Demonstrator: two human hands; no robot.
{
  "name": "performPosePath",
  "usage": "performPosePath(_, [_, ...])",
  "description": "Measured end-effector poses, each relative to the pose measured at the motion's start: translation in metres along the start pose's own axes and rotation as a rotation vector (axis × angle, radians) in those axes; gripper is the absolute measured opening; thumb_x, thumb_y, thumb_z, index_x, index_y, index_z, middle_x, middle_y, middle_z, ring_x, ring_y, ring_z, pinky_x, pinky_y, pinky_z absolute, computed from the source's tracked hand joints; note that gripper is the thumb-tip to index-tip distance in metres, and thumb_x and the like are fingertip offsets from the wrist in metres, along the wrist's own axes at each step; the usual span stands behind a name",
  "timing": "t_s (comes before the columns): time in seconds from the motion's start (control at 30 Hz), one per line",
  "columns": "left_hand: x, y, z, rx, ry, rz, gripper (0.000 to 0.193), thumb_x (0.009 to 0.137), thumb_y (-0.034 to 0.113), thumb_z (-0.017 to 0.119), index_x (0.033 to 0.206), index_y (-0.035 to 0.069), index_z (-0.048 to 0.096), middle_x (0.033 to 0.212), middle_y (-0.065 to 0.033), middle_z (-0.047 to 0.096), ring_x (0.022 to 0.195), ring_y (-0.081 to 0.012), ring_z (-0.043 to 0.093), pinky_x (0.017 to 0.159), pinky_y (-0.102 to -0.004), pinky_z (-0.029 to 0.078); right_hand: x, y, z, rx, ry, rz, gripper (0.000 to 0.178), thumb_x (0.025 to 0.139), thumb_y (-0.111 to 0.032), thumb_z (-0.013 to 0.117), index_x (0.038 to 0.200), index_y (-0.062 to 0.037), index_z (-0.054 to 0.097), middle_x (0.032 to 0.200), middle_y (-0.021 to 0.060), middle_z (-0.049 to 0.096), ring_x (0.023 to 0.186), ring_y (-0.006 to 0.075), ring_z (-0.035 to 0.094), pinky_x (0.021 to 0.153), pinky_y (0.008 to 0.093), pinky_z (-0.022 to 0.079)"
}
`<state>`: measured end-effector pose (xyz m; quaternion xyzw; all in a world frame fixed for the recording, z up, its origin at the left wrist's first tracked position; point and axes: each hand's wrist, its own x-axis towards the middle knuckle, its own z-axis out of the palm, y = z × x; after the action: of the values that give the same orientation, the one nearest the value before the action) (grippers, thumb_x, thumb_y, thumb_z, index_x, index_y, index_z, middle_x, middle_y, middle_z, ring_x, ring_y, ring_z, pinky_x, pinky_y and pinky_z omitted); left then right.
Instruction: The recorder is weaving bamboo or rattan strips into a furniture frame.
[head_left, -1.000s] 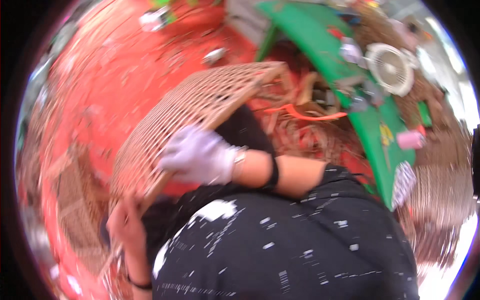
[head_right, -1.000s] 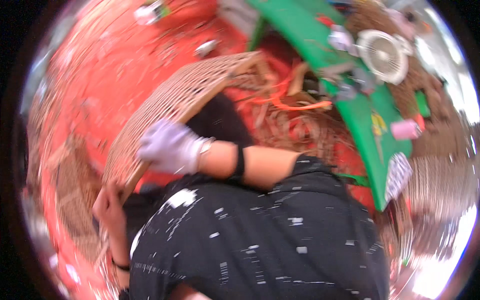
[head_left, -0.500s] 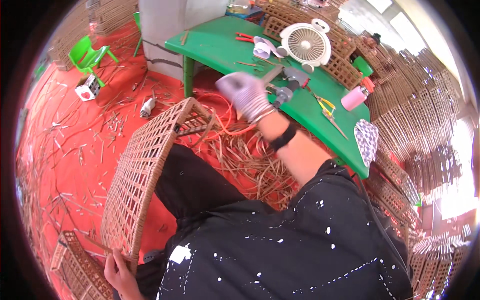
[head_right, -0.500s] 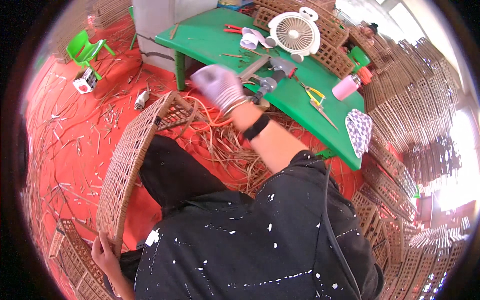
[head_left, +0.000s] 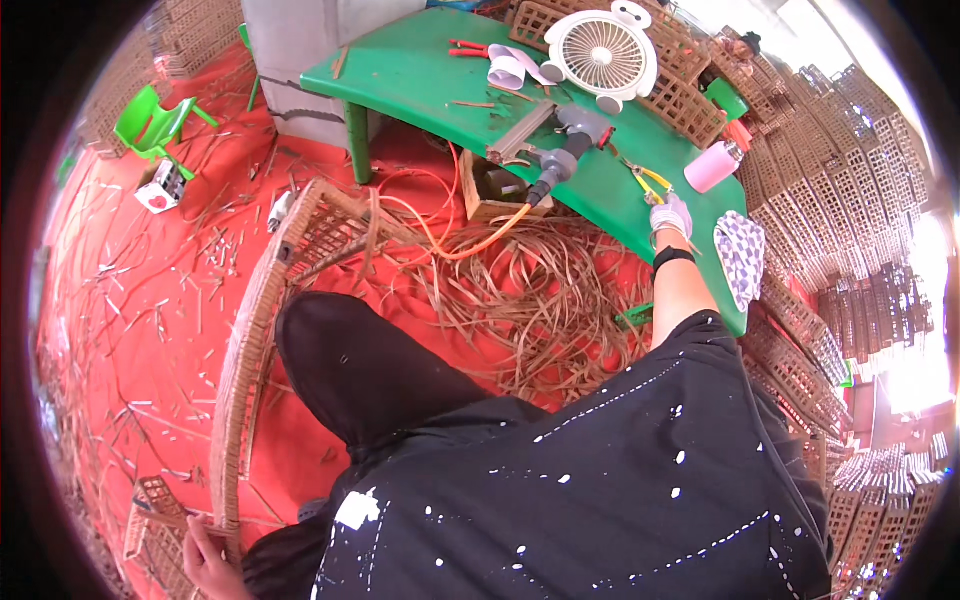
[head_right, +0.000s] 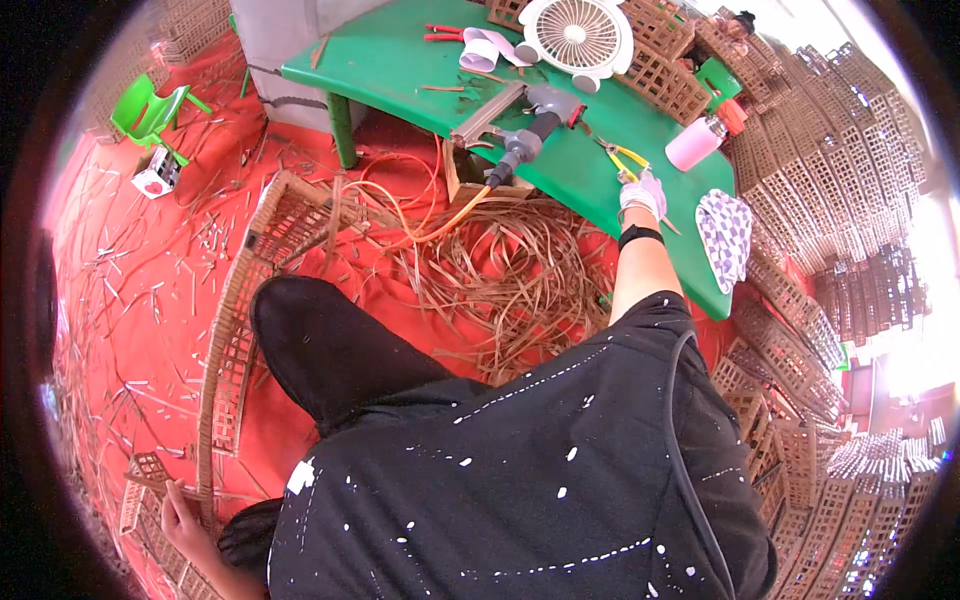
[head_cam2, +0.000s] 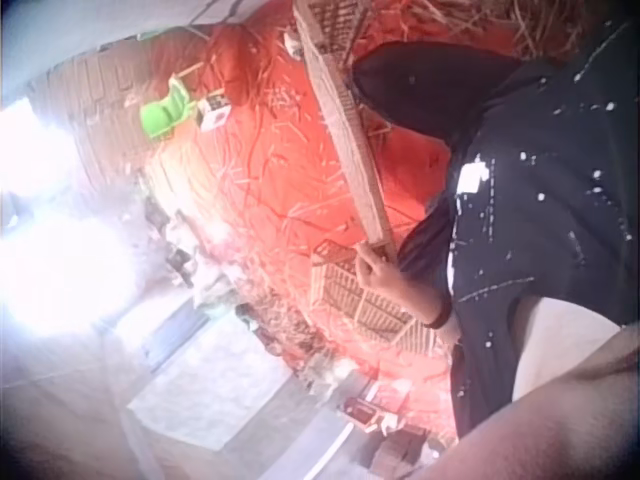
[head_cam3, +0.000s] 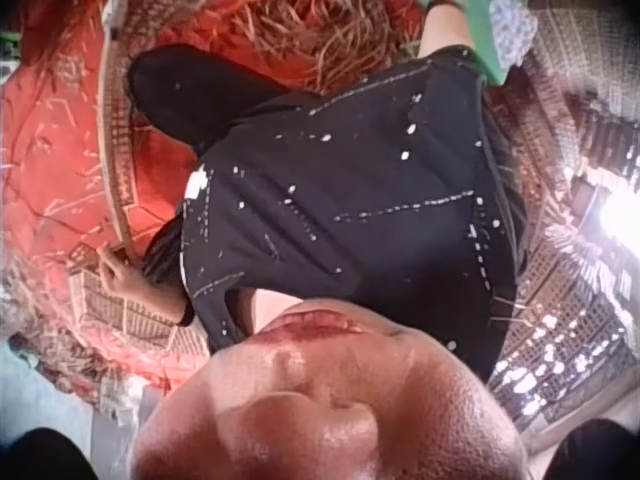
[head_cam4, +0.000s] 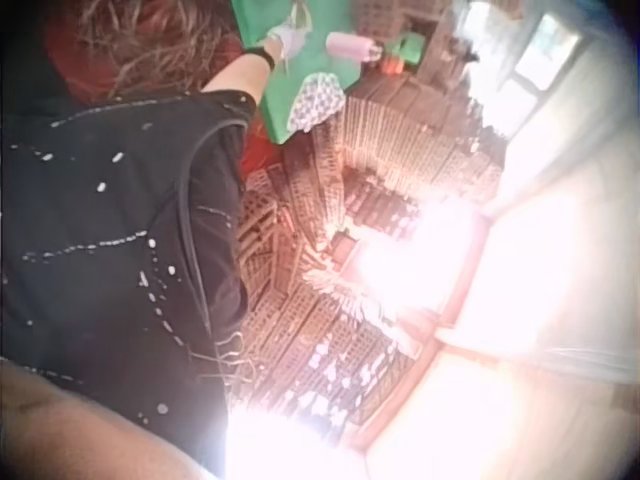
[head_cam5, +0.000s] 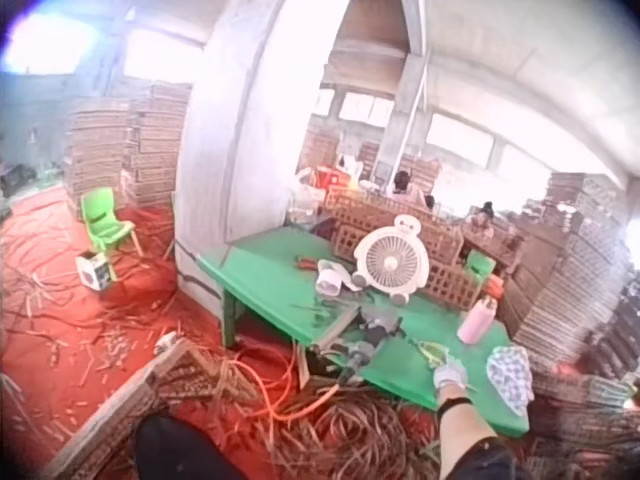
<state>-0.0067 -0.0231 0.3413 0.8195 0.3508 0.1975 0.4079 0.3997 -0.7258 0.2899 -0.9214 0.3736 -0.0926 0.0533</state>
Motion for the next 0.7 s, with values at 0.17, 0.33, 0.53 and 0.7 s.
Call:
performPosePath(0.17, [0.011, 0.005, -0.006, 0.014, 0.07, -0.022, 0.034, 0.092, 0.027, 0.05, 0.087, -0.004, 0.064, 0.065, 0.0013, 0.05, 0.059, -0.0053, 0.043, 0.053, -0.0203, 0.037, -0.002, -0.01, 0.004, -0.24, 0.021, -0.23, 0.033, 0.084, -0.035, 0.05, 0.112, -0.0187, 0.056, 0.113, 0.0115, 0.055, 0.106, 0.0297, 0.054, 0.086, 0.0398, 0.045])
performPosePath(0.33, [-0.004, 0.006, -0.01, 0.091, 0.153, -0.064, 0.024, 0.089, 0.019, 0.052, 0.085, 0.001, 0.067, 0.055, 0.0018, 0.047, 0.048, -0.0047, 0.04, 0.042, -0.0195, 0.029, -0.003, -0.016, -0.008, -0.247, -0.026, -0.508, 0.032, 0.084, -0.033, 0.047, 0.103, -0.0104, 0.059, 0.108, 0.021, 0.055, 0.097, 0.0381, 0.054, 0.082, 0.046, 0.044])
performPosePath(0.53, [-0.003, 0.013, 0.01, 0.132, 0.21, 0.061, 0.03, 0.086, 0.02, 0.056, 0.066, -0.002, 0.061, 0.052, -0.0043, 0.051, 0.049, -0.0091, 0.046, 0.048, -0.0264, 0.036, 0.073, 0.048, 0.025, -0.282, -0.129, -0.718, 0.042, 0.074, -0.006, 0.048, 0.114, -0.0142, 0.059, 0.108, 0.0188, 0.058, 0.1, 0.0339, 0.055, 0.087, 0.038, 0.043])
performPosePath(0.7, [-0.024, -0.004, 0.0, 0.24, 0.174, 0.008, 0.024, 0.085, 0.022, 0.058, 0.078, 0.0, 0.066, 0.057, -0.0086, 0.057, 0.051, -0.0149, 0.054, 0.051, -0.0277, 0.041, 0.069, -0.003, 0.012, -0.656, -0.248, -0.687, 0.023, 0.08, -0.013, 0.05, 0.097, -0.0044, 0.062, 0.093, 0.0224, 0.061, 0.092, 0.0368, 0.058, 0.076, 0.0405, 0.047])
